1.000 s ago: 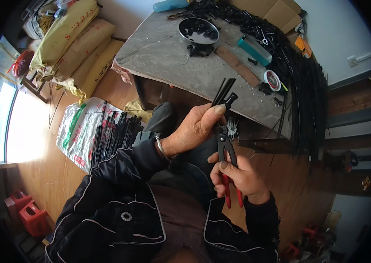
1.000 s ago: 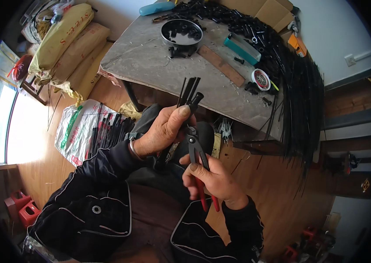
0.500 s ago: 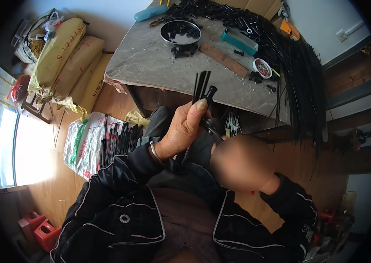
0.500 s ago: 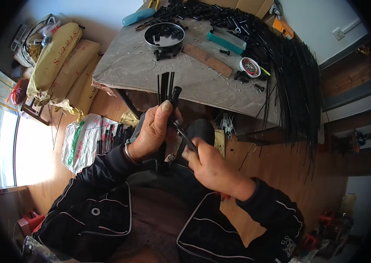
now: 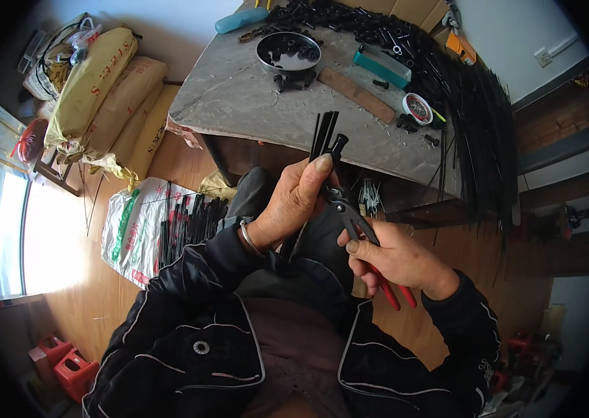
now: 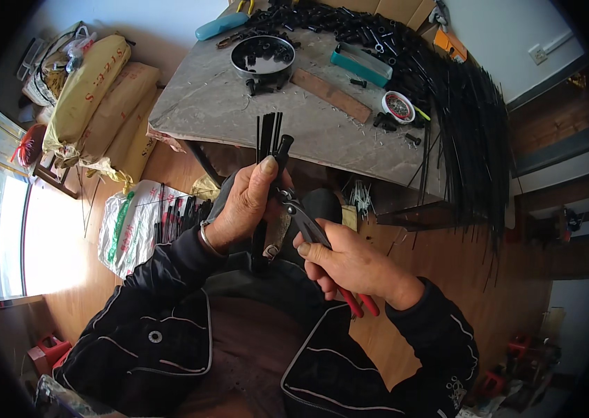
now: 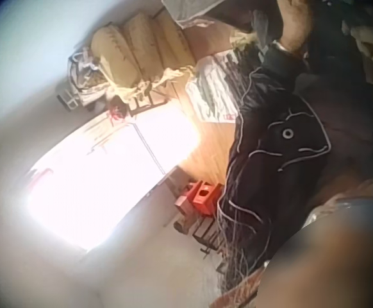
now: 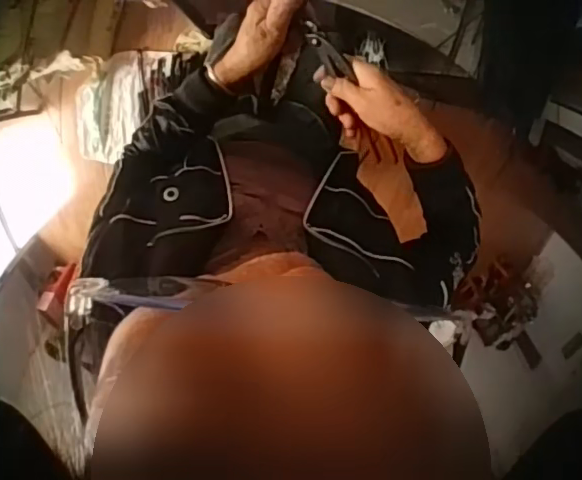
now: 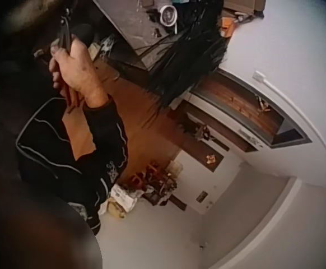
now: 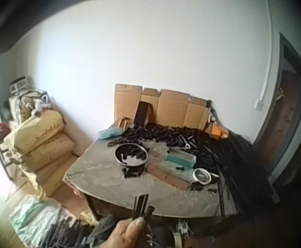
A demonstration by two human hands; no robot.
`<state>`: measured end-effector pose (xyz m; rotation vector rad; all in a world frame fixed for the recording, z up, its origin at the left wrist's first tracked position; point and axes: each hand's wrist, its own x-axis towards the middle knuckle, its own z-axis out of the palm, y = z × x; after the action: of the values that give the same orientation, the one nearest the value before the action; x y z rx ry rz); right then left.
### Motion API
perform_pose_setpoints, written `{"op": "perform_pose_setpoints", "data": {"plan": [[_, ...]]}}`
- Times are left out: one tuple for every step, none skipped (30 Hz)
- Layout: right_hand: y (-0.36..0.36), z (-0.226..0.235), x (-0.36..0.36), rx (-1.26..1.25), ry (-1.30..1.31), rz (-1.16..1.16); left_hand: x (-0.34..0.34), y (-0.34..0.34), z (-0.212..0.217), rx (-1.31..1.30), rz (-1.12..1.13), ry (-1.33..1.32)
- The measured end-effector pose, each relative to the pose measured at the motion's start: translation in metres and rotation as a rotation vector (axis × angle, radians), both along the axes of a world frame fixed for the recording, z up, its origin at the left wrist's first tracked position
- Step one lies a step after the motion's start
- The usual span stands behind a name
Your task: Inserting black bristles into a circular hub and trimming them with pliers.
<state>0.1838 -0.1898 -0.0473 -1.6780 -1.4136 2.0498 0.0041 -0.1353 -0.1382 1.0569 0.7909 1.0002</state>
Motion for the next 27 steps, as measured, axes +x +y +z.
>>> {"op": "perform_pose_setpoints", "data": {"plan": [[-0.001,0.000,0.001,0.000,0.001,-0.003,0.000,-0.001,0.000,0.009,-0.007,0.003],[-0.002,0.000,0.003,-0.059,0.033,-0.038,0.001,-0.001,-0.001,0.009,-0.009,0.004],[-0.003,0.000,0.003,-0.118,0.066,-0.073,0.003,-0.002,-0.001,0.033,0.003,0.002],[-0.003,0.000,0.003,-0.118,0.070,-0.075,0.005,-0.002,-0.002,0.059,0.016,0.001],[-0.002,0.000,0.001,-0.137,0.064,-0.080,0.007,-0.003,-0.003,0.058,0.013,0.005],[-0.002,0.001,0.000,-0.156,0.058,-0.085,0.009,-0.005,-0.003,0.077,0.032,-0.018],[0.000,0.003,-0.002,-0.158,0.061,-0.085,0.010,-0.007,-0.003,0.094,0.053,-0.040],[0.004,0.006,-0.004,-0.141,0.006,-0.059,0.012,-0.006,-0.006,0.093,0.053,-0.036],[0.006,0.007,-0.005,-0.123,-0.050,-0.033,0.013,-0.003,-0.010,0.191,0.117,0.006],[0.006,0.000,-0.003,-0.122,-0.049,-0.038,0.014,-0.002,-0.013,0.291,0.176,0.044],[0.006,-0.015,0.003,0.234,-0.138,0.070,0.015,-0.001,-0.012,0.295,0.170,0.044],[0.008,-0.028,0.006,0.592,-0.228,0.177,0.016,0.000,-0.011,0.238,0.193,0.047],[0.012,-0.035,0.008,0.601,-0.230,0.169,0.017,0.001,-0.009,0.186,0.215,0.049],[0.019,-0.039,0.009,0.769,-0.334,0.224,0.018,0.007,-0.014,0.198,0.215,0.047],[0.028,-0.042,0.010,0.939,-0.442,0.276,0.019,0.018,-0.025,0.150,0.260,0.057],[0.043,-0.045,0.012,0.901,-0.458,0.278,0.024,0.030,-0.033,0.108,0.291,0.063],[0.059,-0.056,0.014,0.975,-0.573,0.284,0.024,0.037,-0.033,0.113,0.294,0.105],[0.075,-0.073,0.015,1.046,-0.689,0.287,0.025,0.043,-0.039,0.104,0.320,0.055],[0.094,-0.086,0.015,1.036,-0.762,0.249,0.027,0.050,-0.044,0.098,0.337,0.004],[0.111,-0.099,0.015,1.026,-0.831,0.205,0.023,0.053,-0.043,0.068,0.331,0.021],[0.123,-0.105,0.014,1.092,-0.829,0.172,0.016,0.054,-0.042,0.040,0.327,0.040],[0.135,-0.112,0.014,1.155,-0.829,0.137,0.008,0.058,-0.044,0.057,0.326,0.063],[0.148,-0.126,0.016,1.224,-0.871,0.118,0.002,0.061,-0.046,0.069,0.325,0.086],[0.153,-0.127,0.009,1.301,-0.859,0.083,-0.004,0.062,-0.042,0.049,0.352,0.047],[0.153,-0.127,0.009,1.368,-0.865,0.041,-0.004,0.063,-0.037,0.024,0.362,0.001],[0.157,-0.131,0.006,1.369,-0.878,0.017,-0.007,0.063,-0.027,0.037,0.366,-0.024],[0.162,-0.138,0.004,1.441,-0.827,-0.034,-0.010,0.066,-0.020,0.068,0.347,-0.043]]}}
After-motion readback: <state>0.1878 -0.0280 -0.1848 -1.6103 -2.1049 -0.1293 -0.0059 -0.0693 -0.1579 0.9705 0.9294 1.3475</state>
